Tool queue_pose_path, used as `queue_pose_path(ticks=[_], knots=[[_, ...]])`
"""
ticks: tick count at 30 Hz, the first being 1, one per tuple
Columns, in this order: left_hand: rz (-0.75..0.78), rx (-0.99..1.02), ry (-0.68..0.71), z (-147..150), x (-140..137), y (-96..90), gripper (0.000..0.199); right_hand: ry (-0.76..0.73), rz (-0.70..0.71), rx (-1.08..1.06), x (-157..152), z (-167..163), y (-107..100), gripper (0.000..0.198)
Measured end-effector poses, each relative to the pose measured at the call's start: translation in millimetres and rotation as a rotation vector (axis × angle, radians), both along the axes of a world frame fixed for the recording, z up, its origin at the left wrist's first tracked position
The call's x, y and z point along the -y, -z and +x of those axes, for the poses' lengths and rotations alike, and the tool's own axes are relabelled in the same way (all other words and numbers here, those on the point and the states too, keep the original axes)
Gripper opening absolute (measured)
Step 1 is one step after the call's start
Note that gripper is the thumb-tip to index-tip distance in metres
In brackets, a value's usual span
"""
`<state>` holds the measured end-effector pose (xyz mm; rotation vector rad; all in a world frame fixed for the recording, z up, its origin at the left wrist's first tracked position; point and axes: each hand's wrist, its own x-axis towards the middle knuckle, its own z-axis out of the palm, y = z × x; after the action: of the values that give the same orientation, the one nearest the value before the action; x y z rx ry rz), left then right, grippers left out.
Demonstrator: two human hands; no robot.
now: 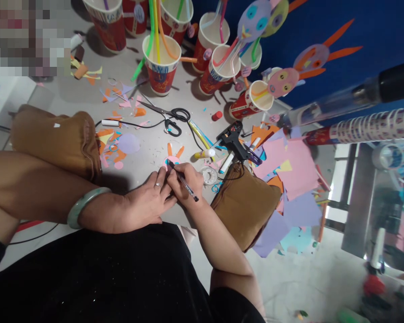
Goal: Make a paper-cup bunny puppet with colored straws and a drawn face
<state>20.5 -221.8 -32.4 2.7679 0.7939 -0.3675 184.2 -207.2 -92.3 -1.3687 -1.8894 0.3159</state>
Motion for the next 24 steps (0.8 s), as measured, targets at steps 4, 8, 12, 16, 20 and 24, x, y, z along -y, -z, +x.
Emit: queue_pose_path(ticks=[4,8,12,16,20,24], knots=[[-0.021,-0.035,0.018,1.5,-1.0,2.0,0.088,-0.007,-0.043,-0.009,0.9,1.4,-0.5,0.01],[-0.028,-0.049,0.023,1.9,-1.6,2.5,0.086,0.002,-0.04,-0.025,1.0,1.7,-1.0,0.011],[0.027,-0.023,0.016,-0.2,1.6,6.1,0.084,0.043,-0.023,0.008,0.9,0.1,2.5,0.007],[0.089,0.008,0.018,-2.1,6.1,11.8,0.082,0.056,0.042,-0.018,1.2,-1.2,9.2,0.005],[0.151,0.008,0.013,-3.7,10.4,17.4,0.082,0.058,0.038,-0.007,1.3,-0.8,7.0,0.006],[0.156,0.039,0.009,-5.0,12.5,20.9,0.085,0.036,0.02,0.023,1.0,-0.1,0.8,0.009]])
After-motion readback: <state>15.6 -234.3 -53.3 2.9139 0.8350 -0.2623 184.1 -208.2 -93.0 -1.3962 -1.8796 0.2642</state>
